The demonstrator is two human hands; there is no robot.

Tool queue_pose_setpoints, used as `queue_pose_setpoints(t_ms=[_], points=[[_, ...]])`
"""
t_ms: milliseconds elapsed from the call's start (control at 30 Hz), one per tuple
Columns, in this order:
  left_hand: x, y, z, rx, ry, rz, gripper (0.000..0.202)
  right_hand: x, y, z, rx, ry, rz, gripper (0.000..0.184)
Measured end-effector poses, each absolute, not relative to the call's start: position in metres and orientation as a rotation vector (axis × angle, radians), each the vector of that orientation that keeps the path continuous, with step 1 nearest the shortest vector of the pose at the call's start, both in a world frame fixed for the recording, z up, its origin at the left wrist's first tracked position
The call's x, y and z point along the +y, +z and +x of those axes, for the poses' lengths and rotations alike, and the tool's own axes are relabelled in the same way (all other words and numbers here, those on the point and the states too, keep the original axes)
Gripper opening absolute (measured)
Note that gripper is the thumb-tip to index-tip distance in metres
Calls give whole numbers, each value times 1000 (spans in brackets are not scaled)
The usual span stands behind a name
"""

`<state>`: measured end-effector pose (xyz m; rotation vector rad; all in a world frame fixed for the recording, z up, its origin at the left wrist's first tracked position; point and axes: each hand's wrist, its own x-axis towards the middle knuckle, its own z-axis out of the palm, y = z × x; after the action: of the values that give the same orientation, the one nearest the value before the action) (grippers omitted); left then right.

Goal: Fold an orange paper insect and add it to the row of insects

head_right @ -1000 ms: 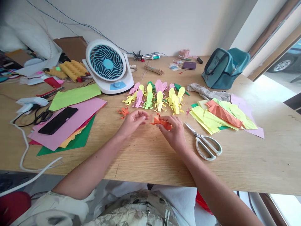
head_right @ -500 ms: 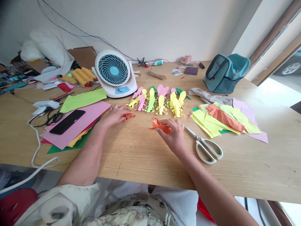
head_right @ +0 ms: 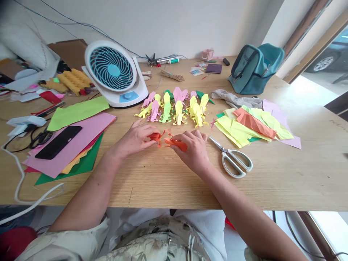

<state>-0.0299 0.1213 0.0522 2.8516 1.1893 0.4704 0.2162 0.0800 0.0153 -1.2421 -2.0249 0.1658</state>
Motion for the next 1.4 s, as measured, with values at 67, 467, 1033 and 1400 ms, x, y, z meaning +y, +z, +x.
queue_pose_setpoints(t_ms=[67, 467, 1033, 1400], points=[[115, 53, -21, 1130, 508, 2889, 18, 81, 15, 216, -2060, 133, -1233, 11], [103, 59, -17, 1146, 619, 2979, 21, 81, 10, 216, -2195, -38, -1234, 8], [100, 53, -9, 1130, 562, 3026, 18, 78, 12, 213, -2236, -70, -1224, 12], [101, 43, -7, 1030, 659, 2751, 18, 80, 14, 214, -2244, 164, -1164, 12]])
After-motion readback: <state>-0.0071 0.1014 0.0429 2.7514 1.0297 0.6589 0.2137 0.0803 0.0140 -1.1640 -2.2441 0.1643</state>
